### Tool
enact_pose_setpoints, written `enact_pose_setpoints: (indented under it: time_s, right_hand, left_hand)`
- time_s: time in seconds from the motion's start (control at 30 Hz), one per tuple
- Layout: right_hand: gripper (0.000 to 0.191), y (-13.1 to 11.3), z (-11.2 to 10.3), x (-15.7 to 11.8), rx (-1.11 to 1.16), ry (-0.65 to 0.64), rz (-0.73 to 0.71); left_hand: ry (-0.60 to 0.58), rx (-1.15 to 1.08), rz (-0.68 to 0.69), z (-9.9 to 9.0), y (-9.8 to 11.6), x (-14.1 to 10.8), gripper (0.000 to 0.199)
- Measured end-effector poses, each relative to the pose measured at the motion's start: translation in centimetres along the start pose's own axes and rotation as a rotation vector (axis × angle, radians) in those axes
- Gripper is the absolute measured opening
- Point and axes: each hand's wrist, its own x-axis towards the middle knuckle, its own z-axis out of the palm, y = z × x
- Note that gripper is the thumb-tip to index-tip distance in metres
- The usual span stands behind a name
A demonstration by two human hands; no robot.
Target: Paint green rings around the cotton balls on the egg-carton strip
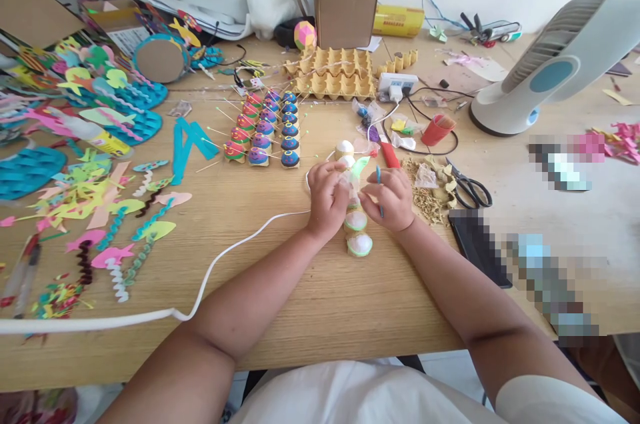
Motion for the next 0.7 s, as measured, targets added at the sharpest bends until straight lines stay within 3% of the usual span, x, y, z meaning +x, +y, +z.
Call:
enact_pose_setpoints:
  time_s: [0.1, 0.23, 0.33, 0.47, 0.57, 0.7]
  right_hand:
    - [0.032, 0.3, 0.1, 0.7, 0.217, 0.074, 0.347]
    - [0.044, 0.8, 0.5, 1.5, 0.725, -0.009, 0.690]
    - [0.045, 0.9, 0.6, 1.8, 0.911, -0.052, 0.762]
    - [0.050, 0.6, 0.8, 1.8, 0.933, 0.001, 0.806]
    - [0.054, 1.2, 1.2, 1.6, 0.909, 0.143, 0.873]
    - [0.055, 2.8, 1.7, 1.1, 0.891, 0.378, 0.917]
  left_hand:
    - [0.028, -0.112, -0.016, -0.1, -0.3, 0.2, 0.026]
    - [-0.115, -0.182, -0.070, -0.3, -0.3, 0.3, 0.031]
    - [-0.126, -0.230, -0.107, -0.3, -0.3, 0.2, 0.031]
    - [-0.025, -0.238, -0.240, 0.1, -1.0, 0.1, 0.029]
    - [0.089, -0.272, -0.327, 0.4, -1.8, 0.3, 0.031]
    - [0.245, -0.249, -0.301, 0.4, -2.3, 0.6, 0.032]
